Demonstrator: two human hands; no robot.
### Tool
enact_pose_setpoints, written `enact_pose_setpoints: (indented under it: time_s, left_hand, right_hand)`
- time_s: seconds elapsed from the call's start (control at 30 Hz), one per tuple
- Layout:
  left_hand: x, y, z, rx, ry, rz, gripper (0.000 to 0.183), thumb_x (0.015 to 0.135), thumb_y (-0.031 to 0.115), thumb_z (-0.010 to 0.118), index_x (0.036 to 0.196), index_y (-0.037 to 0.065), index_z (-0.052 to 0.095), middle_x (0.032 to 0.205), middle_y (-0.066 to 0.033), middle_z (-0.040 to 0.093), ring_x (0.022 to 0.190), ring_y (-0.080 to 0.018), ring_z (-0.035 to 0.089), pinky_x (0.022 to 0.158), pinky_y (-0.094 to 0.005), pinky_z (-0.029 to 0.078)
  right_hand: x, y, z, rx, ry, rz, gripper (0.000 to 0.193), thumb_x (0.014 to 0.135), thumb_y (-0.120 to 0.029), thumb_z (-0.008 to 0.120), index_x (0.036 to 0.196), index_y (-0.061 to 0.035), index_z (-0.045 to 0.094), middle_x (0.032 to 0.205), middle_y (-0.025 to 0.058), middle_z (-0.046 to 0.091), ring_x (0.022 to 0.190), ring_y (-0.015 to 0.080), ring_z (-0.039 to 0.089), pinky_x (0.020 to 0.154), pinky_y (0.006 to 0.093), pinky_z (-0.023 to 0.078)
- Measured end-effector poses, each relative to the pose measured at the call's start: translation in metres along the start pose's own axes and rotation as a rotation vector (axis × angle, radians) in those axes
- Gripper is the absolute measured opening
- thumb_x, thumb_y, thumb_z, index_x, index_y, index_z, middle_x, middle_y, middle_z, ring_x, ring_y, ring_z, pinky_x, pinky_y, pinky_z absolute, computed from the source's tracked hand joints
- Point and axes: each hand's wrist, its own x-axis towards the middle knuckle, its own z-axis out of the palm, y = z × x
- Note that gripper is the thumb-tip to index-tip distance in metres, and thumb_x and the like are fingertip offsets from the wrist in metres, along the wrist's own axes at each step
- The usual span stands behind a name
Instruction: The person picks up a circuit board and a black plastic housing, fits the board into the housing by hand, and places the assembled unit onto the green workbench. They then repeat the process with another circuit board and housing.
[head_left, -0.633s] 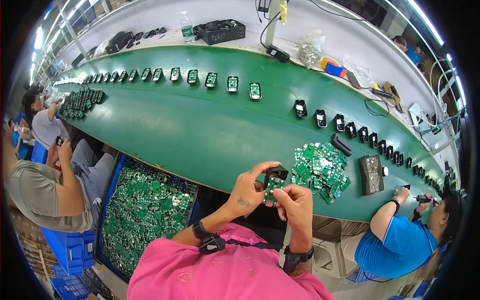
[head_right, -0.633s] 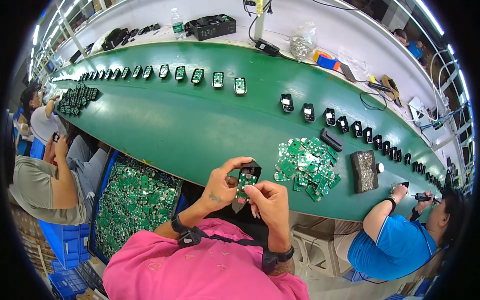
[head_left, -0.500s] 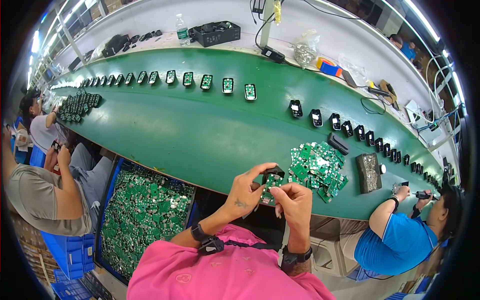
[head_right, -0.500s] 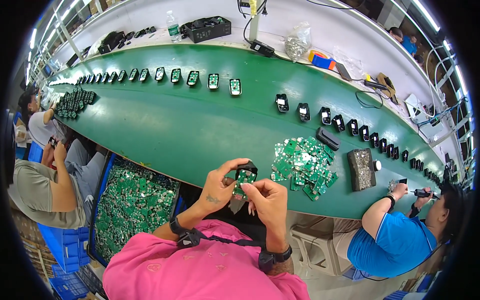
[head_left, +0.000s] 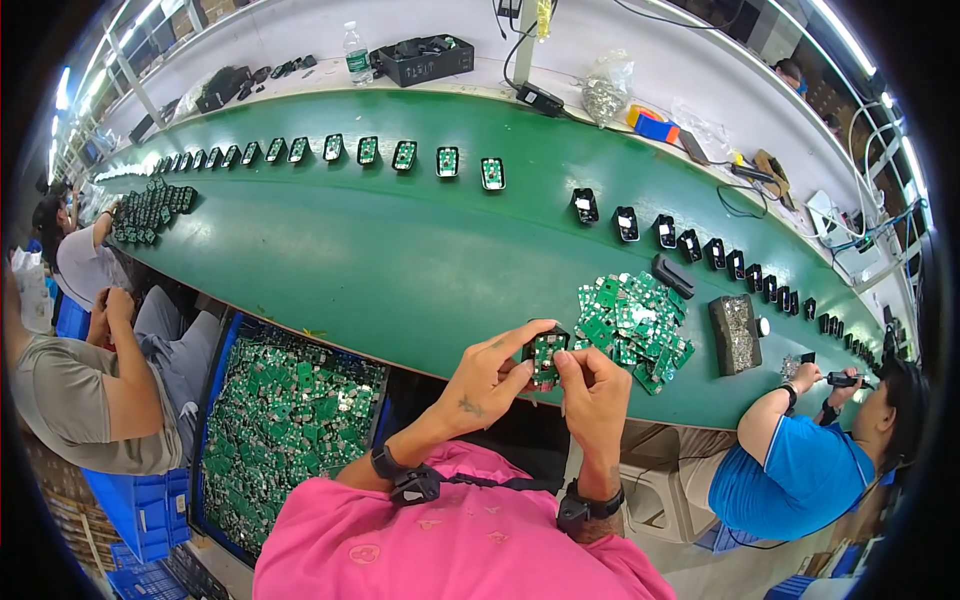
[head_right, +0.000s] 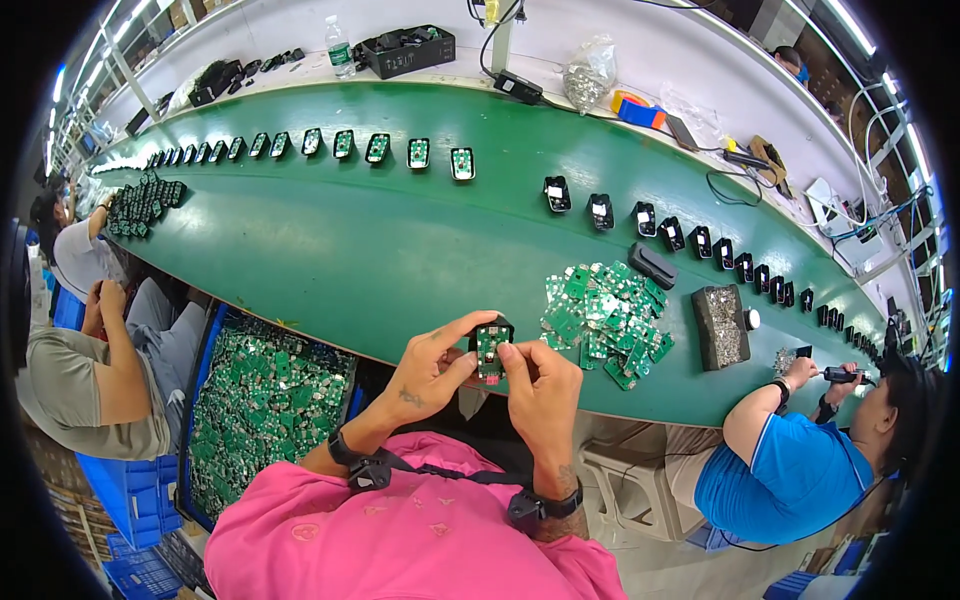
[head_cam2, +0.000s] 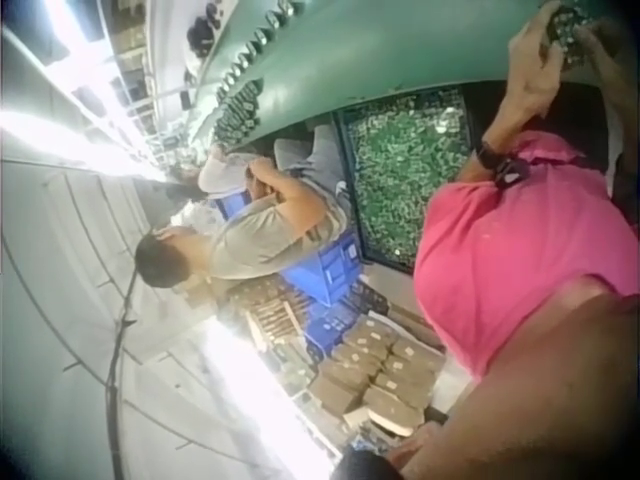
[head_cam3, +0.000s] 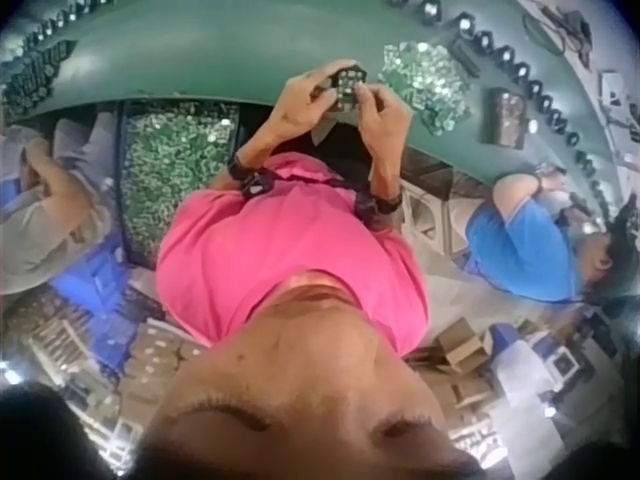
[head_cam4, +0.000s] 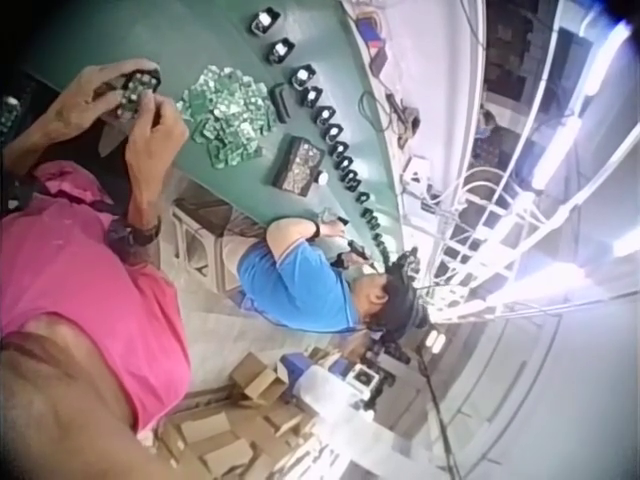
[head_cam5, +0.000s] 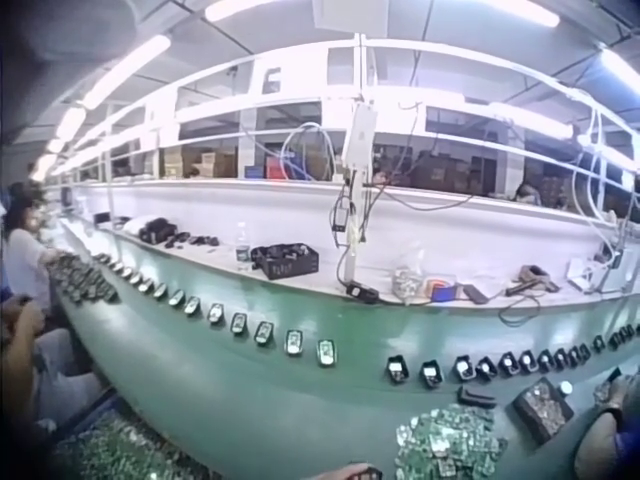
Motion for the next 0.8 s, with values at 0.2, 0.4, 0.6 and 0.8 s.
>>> enact_pose_setpoints:
  time_s: [0.2,0.4,0.6,0.8]
  left_hand:
    - [0.001,0.002,0.0,-0.146,0.002,-0.043,0.044,0.094,0.003,0.054,0.138,0.007,0.053,0.112,-0.0153,0.065,0.072,-0.0136,0.067,0.06,-0.0275,0.056]
    - [0.004,0.001,0.01,-0.105,0.128,-0.149,0.034,0.098,0.009,0.051,0.132,0.004,0.055,0.097,-0.0086,0.068,0.06,-0.01,0.063,0.052,-0.0244,0.053]
    - [0.005,-0.007,0.018,0.128,0.217,0.077,0.033,0.1,0.01,0.049,0.131,0.002,0.056,0.086,-0.0073,0.068,0.057,-0.0075,0.061,0.051,-0.0247,0.051]
    - [0.004,0.004,0.015,-0.035,0.193,-0.132,0.035,0.101,0.01,0.049,0.134,0.002,0.054,0.083,-0.0066,0.067,0.055,-0.0077,0.06,0.05,-0.0243,0.051]
  right_hand:
    - [0.001,0.004,0.012,-0.08,0.114,-0.178,0.023,0.092,-0.014,0.071,0.08,0.0034,0.065,0.059,0.0006,0.057,0.053,0.0046,0.047,0.048,0.0244,0.036]
    - [0.003,0.014,0.023,-0.154,0.113,-0.168,0.02,0.097,-0.017,0.061,0.102,0.0023,0.063,0.07,0.0119,0.064,0.059,0.0191,0.059,0.055,0.0338,0.046]
    - [0.006,0.008,0.031,-0.075,0.004,-0.1,0.039,0.104,-0.023,0.045,0.132,0.0021,0.054,0.074,0.0168,0.064,0.063,0.0311,0.065,0.06,0.0408,0.049]
    - [0.008,0.019,0.045,0.024,0.105,-0.225,0.036,0.103,-0.02,0.047,0.13,0.0011,0.057,0.069,0.0125,0.061,0.056,0.022,0.059,0.055,0.0361,0.047]
